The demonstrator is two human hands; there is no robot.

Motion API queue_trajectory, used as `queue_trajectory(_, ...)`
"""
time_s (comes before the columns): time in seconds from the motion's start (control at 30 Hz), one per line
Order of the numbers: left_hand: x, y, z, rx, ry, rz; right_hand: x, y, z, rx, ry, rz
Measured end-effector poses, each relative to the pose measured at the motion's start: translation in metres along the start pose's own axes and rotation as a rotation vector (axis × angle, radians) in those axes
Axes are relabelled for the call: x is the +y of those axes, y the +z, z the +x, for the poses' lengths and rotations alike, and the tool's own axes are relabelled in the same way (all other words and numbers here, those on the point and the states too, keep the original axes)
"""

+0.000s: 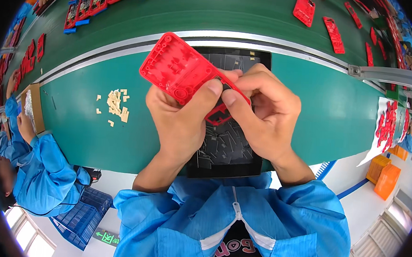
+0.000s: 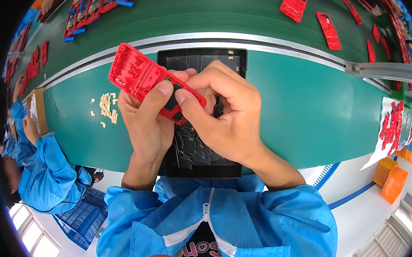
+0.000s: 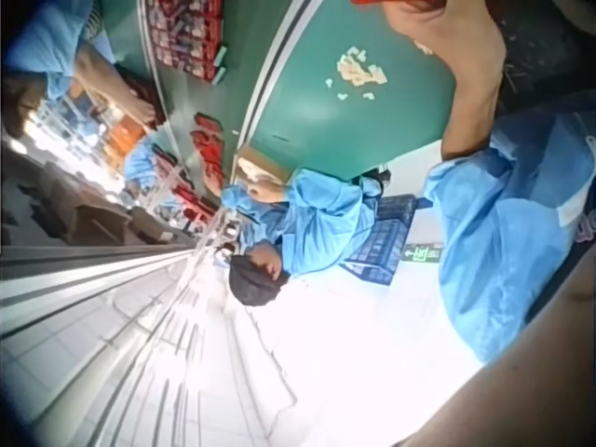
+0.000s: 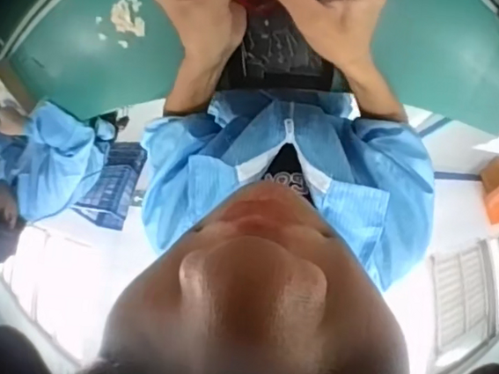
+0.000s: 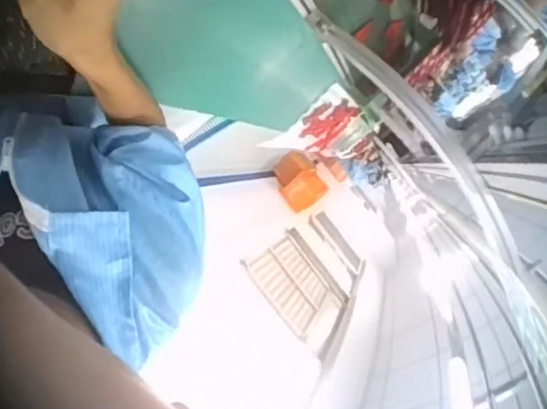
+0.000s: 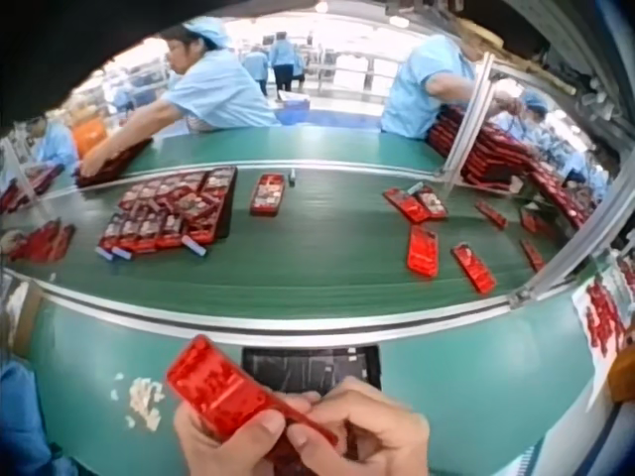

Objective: The person assembles phone cases by taking covers from a conveyor belt, placing black sheets into the covers, and putting the assembled cases back onto the conveyor belt.

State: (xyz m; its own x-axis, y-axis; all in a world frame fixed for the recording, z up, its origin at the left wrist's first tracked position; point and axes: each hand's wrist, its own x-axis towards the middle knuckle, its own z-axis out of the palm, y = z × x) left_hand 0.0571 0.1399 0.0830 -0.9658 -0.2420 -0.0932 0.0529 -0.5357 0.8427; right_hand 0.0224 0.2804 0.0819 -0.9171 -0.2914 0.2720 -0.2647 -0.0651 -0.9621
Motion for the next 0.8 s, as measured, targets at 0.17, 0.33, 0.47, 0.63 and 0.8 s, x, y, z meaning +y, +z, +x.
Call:
queue_trajectory(0.17, -0.003, 0.000, 0.011, 0.030, -0.045, -0.008, -0.001, -0.027, 0.034, 0.106, 0.331, -0.029)
queue_trajectory(0.33, -0.003, 0.000, 0.013, -0.029, -0.071, 0.038, 0.064, -0.098, 0.103, 0.170, 0.320, -0.284)
queue_trajectory(0.47, -0.004, -0.008, 0.012, -0.035, -0.062, 0.093, 0.090, -0.123, 0.125, 0.216, 0.192, -0.729)
queue_trajectory(0.63, -0.010, -0.005, 0.019, -0.057, -0.012, 0.158, 0.136, -0.169, 0.146, 0.557, 0.010, -1.550)
queue_trajectory(0.8, 0.000, -0.014, 0.019, -0.077, 0.010, 0.185, 0.086, -0.148, 0.141, 0.161, 0.005, -0.944)
